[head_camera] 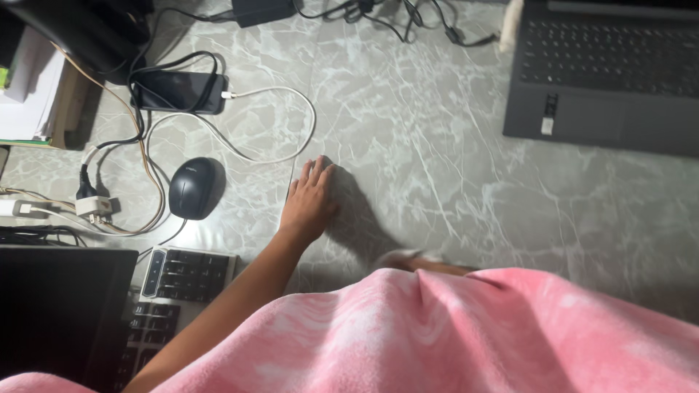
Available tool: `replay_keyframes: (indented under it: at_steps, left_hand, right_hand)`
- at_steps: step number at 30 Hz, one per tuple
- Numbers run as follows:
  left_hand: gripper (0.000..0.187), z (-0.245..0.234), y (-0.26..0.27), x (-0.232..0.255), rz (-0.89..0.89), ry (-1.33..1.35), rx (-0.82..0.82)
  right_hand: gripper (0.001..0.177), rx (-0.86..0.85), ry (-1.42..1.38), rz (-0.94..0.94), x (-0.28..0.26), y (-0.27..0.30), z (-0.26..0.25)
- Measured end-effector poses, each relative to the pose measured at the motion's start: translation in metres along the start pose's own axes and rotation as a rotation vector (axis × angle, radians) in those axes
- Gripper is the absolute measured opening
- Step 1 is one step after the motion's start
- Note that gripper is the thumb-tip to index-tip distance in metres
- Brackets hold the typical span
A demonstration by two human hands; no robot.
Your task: The person cleans various electronic peripherals and a desk surface using a white cloth.
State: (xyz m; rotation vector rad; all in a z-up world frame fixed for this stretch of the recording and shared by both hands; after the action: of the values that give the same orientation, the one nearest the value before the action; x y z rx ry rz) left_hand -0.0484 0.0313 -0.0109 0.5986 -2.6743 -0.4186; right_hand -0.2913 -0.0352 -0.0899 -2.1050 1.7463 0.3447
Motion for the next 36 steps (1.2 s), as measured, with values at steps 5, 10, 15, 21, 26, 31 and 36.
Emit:
replay_keyframes:
  at_steps: [5,10,15,21,26,31,36]
  left_hand:
    - [0.074,0.016,0.027,0.004,0.017,0.03,-0.027]
    - [0.081,0.025,0.045,0.004,0.014,-0.002,-0.065]
    - [0.086,0.033,0.054,0.007,-0.055,0.002,-0.123]
    - [0.084,0.048,0.055,0.024,-0.175,0.066,-0.144]
    - [0.083,0.063,0.058,0.053,-0.219,0.097,-0.171]
    - [0.081,0.083,0.066,0.1,-0.316,0.138,-0.159]
    - [0.08,0.113,0.069,0.158,-0.288,0.234,-0.133]
  right_hand:
    - [0.047,0.134,-0.07,0.175,0.005,0.095,0.002]
    - [0.069,0.391,0.189,1.031,0.036,0.133,-0.026]
    - [0.065,0.412,0.156,0.769,0.012,0.037,-0.002]
    - [0.055,0.14,0.096,0.198,-0.083,0.039,0.018]
    - [0.056,0.334,-0.01,0.177,-0.053,0.157,-0.018]
    - [0.071,0.256,0.044,0.709,0.033,0.236,-0.066]
    - [0.052,0.306,0.182,0.517,0.105,0.187,-0.072]
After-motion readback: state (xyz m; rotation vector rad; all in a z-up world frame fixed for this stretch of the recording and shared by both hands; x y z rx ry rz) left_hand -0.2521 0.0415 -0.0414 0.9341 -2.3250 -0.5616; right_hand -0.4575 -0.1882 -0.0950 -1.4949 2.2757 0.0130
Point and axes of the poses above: each hand's wrist, its own y-axis away from the middle knuckle, its own z-axis out of the palm, x = y × z, the point moved 5 cm from there along -y, towards the middle knuckle, and after that the axes turned 5 degrees about -x, right-handed, at the moved point
